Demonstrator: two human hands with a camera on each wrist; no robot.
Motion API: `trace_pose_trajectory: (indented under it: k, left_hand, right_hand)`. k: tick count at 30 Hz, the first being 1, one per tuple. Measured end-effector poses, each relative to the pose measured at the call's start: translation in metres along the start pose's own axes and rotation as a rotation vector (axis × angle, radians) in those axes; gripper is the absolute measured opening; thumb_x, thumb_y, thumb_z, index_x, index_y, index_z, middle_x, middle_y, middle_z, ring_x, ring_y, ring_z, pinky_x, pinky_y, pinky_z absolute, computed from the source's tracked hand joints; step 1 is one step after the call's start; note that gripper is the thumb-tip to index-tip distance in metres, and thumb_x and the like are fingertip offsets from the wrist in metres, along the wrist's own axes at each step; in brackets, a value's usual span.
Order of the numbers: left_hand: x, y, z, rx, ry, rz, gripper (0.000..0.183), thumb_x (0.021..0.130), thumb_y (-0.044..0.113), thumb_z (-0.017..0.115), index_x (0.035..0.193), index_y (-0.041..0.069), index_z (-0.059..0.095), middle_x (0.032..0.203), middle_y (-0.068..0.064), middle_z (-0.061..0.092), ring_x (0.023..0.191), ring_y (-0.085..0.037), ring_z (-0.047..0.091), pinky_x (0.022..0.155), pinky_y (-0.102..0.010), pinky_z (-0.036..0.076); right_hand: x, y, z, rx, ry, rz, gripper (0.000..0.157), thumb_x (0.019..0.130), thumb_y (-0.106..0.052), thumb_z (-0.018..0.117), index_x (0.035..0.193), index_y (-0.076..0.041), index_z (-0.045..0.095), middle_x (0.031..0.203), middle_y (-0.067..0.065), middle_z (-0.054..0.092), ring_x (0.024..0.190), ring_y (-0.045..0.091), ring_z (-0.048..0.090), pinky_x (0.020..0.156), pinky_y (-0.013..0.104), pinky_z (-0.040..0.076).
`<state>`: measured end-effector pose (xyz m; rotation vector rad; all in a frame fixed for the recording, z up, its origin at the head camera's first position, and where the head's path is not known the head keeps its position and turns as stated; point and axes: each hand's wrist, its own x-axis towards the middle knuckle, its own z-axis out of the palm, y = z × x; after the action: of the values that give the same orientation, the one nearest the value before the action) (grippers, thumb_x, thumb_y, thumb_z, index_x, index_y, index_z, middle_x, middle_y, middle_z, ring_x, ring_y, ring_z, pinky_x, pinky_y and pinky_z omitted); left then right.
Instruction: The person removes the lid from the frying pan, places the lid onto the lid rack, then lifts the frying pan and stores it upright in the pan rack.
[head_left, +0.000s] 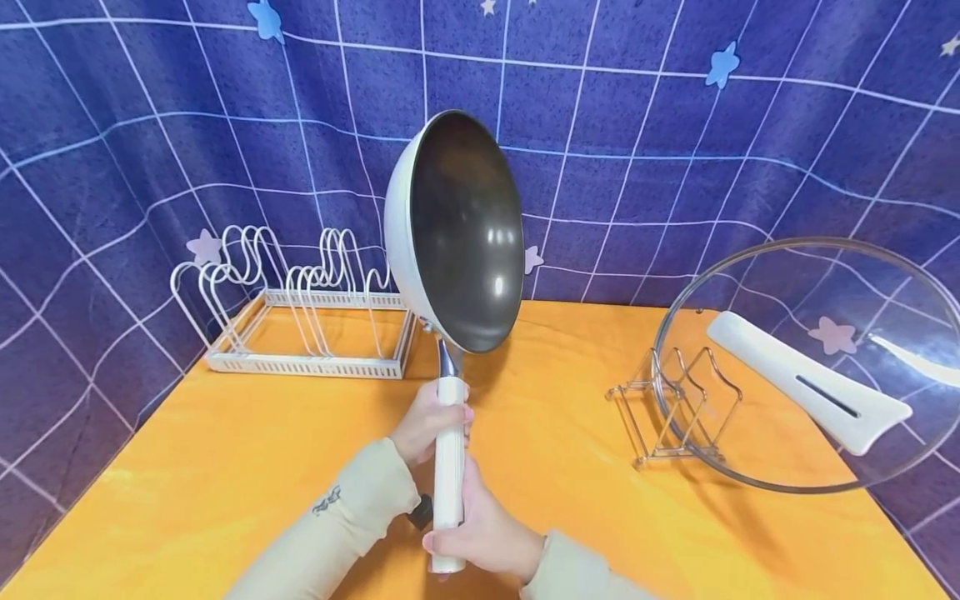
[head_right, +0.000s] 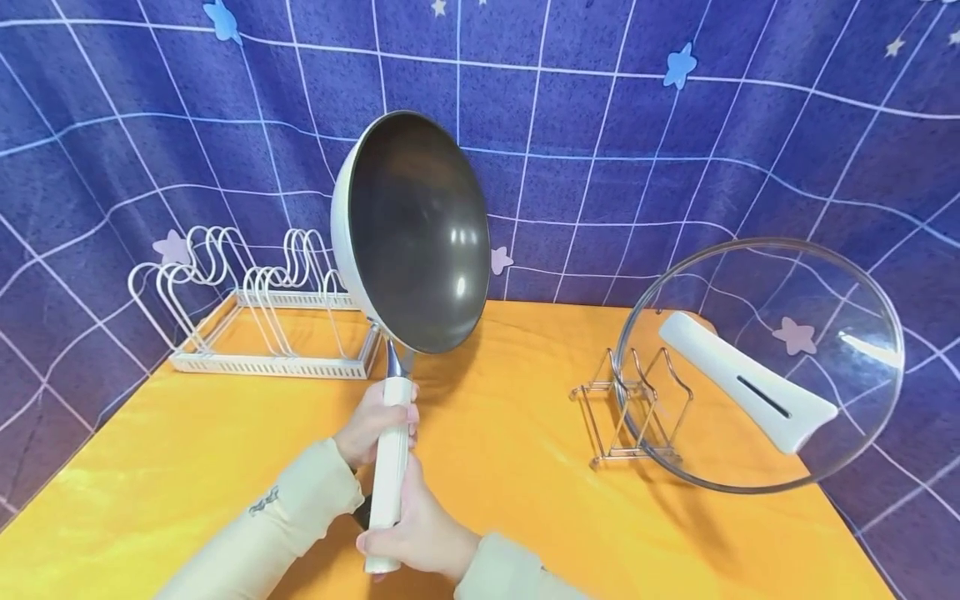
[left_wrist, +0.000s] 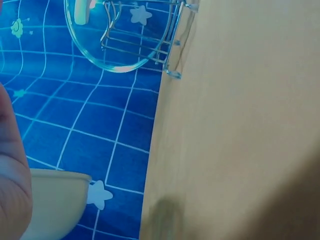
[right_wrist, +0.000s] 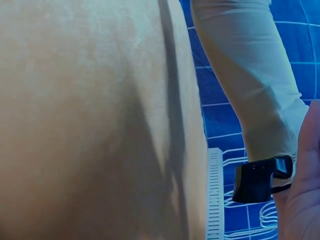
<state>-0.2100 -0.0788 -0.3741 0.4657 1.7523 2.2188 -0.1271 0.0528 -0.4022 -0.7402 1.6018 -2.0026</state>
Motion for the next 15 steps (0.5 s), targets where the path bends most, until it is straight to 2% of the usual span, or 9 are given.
trace_pose_trajectory:
  k: [7, 11, 15]
  left_hand:
    - [0.001, 0.004, 0.0, 0.024, 0.003, 0.04, 0.024, 0.075, -0.004, 0.053, 0.096, 0.001, 0.042, 0.068, -0.006, 0.051, 0.054, -0.014, 0.051, 0.05, -0.026, 0.049]
    - [0.003, 0.008, 0.001, 0.066, 0.031, 0.049, 0.027, 0.074, -0.004, 0.053, 0.099, -0.003, 0.042, 0.07, -0.006, 0.051, 0.055, -0.015, 0.052, 0.053, -0.027, 0.049]
    - [0.004, 0.011, 0.002, 0.094, 0.029, 0.058, 0.029, 0.073, -0.004, 0.054, 0.1, -0.005, 0.042, 0.073, -0.007, 0.05, 0.056, -0.015, 0.052, 0.054, -0.027, 0.049]
  right_hand:
    - [0.003, -0.003, -0.005, 0.006, -0.032, 0.004, 0.083, 0.073, 0.009, 0.057, 0.136, 0.008, 0.003, 0.076, 0.005, 0.05, 0.054, 0.01, 0.061, 0.05, 0.025, 0.054]
    - [0.003, -0.006, -0.008, -0.009, -0.051, -0.003, 0.082, 0.073, 0.009, 0.057, 0.135, 0.009, 0.003, 0.078, 0.006, 0.049, 0.053, 0.011, 0.061, 0.047, 0.026, 0.053]
    - [0.003, -0.008, -0.01, -0.004, -0.059, 0.007, 0.082, 0.073, 0.009, 0.057, 0.136, 0.006, 0.004, 0.082, 0.008, 0.047, 0.053, 0.011, 0.061, 0.047, 0.027, 0.054]
